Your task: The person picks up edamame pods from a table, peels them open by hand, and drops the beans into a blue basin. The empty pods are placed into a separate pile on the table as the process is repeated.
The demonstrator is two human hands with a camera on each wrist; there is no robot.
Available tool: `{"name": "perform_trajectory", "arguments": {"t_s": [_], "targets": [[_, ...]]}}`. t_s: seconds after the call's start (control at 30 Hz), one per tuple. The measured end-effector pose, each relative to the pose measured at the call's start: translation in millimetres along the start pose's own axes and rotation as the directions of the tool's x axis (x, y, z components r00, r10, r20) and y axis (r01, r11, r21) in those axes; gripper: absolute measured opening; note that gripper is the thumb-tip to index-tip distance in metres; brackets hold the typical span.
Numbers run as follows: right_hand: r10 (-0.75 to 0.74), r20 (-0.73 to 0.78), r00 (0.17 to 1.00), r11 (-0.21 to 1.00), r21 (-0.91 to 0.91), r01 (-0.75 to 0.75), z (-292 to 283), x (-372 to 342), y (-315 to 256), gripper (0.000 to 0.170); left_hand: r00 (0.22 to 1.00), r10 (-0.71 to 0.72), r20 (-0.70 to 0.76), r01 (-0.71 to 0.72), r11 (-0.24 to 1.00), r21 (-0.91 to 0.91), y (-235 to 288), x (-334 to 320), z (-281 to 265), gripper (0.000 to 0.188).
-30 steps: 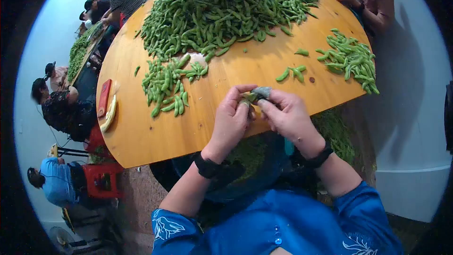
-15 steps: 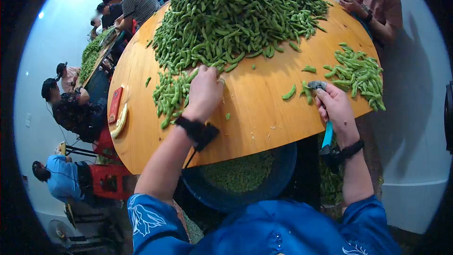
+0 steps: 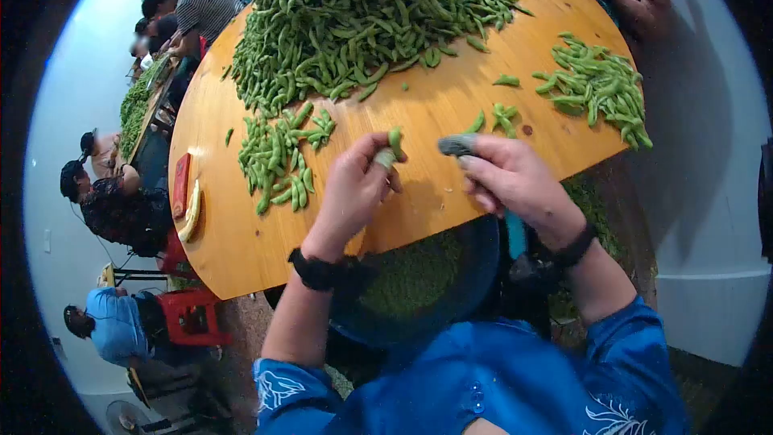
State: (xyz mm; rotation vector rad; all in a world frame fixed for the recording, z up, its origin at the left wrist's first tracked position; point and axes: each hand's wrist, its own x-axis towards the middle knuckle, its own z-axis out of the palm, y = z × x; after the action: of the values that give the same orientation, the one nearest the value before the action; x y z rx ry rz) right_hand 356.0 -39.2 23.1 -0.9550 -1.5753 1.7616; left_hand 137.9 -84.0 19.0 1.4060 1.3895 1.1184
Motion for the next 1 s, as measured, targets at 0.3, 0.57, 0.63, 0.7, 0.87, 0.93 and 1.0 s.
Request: {"name": "perform_trajectory", "arguments": {"t_s": [0.3, 0.57, 0.63, 0.7, 0.87, 0.93, 1.0], "targets": [[0.049, 0.178, 0.983, 0.993, 0.101, -0.068, 36, -1, 6, 0.018, 0.990, 0.098, -0.098, -0.070, 0.965, 0.254, 3, -43, 27, 0.036], [0.030, 0.105, 0.994, 0.999, 0.022, -0.032, 51, -10, 6, 0.016, 0.928, 0.341, -0.153, -0.221, 0.831, 0.510, -11, -43, 33, 0.043], [0.034, 0.110, 0.993, 0.996, 0.075, -0.042, 51, -9, 9, 0.016, 0.931, 0.323, -0.168, -0.204, 0.845, 0.494, -12, -43, 34, 0.043], [0.056, 0.106, 0.993, 0.994, 0.092, -0.065, 50, -12, 4, 0.016, 0.933, 0.323, -0.160, -0.221, 0.862, 0.457, -14, -43, 35, 0.043], [0.075, 0.095, 0.993, 0.995, 0.054, -0.080, 50, -9, 7, 0.016, 0.941, 0.298, -0.159, -0.211, 0.886, 0.413, -22, -41, 35, 0.043], [0.064, 0.071, 0.995, 0.993, 0.092, -0.070, 52, -6, 7, 0.016, 0.885, 0.413, -0.214, -0.273, 0.833, 0.481, -28, -39, 36, 0.038], [0.082, 0.084, 0.993, 0.990, 0.112, -0.091, 54, -3, 9, 0.016, 0.900, 0.370, -0.229, -0.236, 0.857, 0.457, -26, -42, 35, 0.036]]}}
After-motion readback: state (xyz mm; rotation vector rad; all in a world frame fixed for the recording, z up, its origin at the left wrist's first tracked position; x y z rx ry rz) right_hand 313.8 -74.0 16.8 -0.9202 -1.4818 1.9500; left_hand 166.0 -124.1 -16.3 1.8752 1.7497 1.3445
